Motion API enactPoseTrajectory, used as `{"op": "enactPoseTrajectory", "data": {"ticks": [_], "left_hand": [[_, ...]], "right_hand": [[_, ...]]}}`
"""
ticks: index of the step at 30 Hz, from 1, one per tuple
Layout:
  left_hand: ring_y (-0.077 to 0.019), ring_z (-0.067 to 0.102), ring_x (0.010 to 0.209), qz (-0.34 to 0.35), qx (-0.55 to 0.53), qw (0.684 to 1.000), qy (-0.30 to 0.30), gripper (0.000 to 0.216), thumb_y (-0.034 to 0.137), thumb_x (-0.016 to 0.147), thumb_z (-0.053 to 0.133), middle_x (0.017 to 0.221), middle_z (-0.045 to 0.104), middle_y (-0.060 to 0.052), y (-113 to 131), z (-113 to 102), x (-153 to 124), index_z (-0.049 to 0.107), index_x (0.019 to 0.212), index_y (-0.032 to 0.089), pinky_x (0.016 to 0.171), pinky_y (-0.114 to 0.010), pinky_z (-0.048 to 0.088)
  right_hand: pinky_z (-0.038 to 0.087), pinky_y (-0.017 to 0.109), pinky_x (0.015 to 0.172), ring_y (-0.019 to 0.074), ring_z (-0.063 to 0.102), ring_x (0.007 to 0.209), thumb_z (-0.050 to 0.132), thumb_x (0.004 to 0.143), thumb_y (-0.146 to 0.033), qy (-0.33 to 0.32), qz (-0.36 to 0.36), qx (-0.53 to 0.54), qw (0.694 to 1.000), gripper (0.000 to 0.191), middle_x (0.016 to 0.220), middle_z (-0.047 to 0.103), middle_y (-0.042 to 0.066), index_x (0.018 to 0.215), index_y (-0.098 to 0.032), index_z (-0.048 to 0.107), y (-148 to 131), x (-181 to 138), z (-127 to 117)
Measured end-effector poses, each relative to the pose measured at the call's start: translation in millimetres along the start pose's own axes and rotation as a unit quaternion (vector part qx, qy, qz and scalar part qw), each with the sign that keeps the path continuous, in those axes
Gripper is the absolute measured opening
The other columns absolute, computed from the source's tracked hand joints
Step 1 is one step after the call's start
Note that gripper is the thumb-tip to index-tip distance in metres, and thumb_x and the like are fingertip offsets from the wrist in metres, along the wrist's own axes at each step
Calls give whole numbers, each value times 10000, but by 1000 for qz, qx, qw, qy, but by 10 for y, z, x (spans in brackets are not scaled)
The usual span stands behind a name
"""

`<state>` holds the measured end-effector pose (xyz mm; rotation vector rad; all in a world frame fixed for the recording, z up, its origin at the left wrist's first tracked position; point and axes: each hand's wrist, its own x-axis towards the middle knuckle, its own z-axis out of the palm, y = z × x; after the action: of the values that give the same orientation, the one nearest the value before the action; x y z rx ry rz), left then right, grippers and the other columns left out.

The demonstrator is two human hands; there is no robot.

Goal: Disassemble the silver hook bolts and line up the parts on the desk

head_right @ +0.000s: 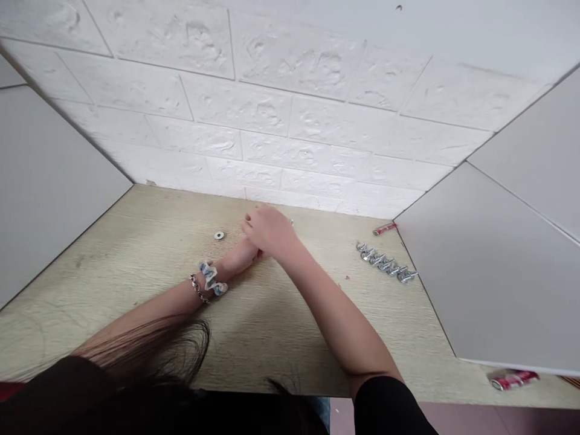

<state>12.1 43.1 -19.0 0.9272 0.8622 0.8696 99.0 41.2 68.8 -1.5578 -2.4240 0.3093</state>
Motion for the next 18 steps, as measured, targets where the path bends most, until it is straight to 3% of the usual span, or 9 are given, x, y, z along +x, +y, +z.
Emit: {"op": "enactPoseTrajectory", "data": {"ticks": [4,9,11,14,16,18], "left_hand": [[-82,640,761,-41,-47,997,-51,165,219,882,474,809,673,-23,-40,-1,8,617,901,139,636,-141,497],[-75,650,709,-68,-49,994,-65,179,218,876,485,769,681,-50,-55,0,-9,628,817,127,621,-120,502],[-71,646,699,-82,-43,994,-62,195,207,879,475,770,687,-61,-38,5,-14,636,803,126,625,-116,502],[-80,653,740,-95,-41,993,-58,190,198,882,462,829,696,-76,5,16,-35,637,869,124,643,-117,509],[-96,659,772,-98,-39,993,-47,187,197,882,463,871,695,-89,27,24,-55,610,964,117,664,-136,519],[-109,661,776,-99,-27,994,-37,212,203,883,467,899,690,-108,31,30,-71,577,1033,102,680,-163,525]], "right_hand": [[391,268,762,168,550,875,506,797,-218,-38,31,29,998,163,902,631,76,820,-152,653,321,-269,-74],[410,241,692,129,572,774,534,736,-175,-30,69,161,984,159,806,663,27,831,-173,661,576,-317,138],[415,233,635,121,572,711,565,706,-208,-37,90,247,964,144,756,653,22,808,-161,654,677,-282,262],[412,223,566,101,545,599,578,690,-278,-77,110,398,907,190,673,620,13,802,-134,636,902,-229,412],[392,216,532,85,504,539,604,656,-301,-59,136,438,887,221,631,593,-3,790,-127,625,1086,-207,468],[374,215,525,80,474,519,612,626,-288,7,173,418,892,209,612,578,-16,765,-132,621,1259,-192,493]]}}
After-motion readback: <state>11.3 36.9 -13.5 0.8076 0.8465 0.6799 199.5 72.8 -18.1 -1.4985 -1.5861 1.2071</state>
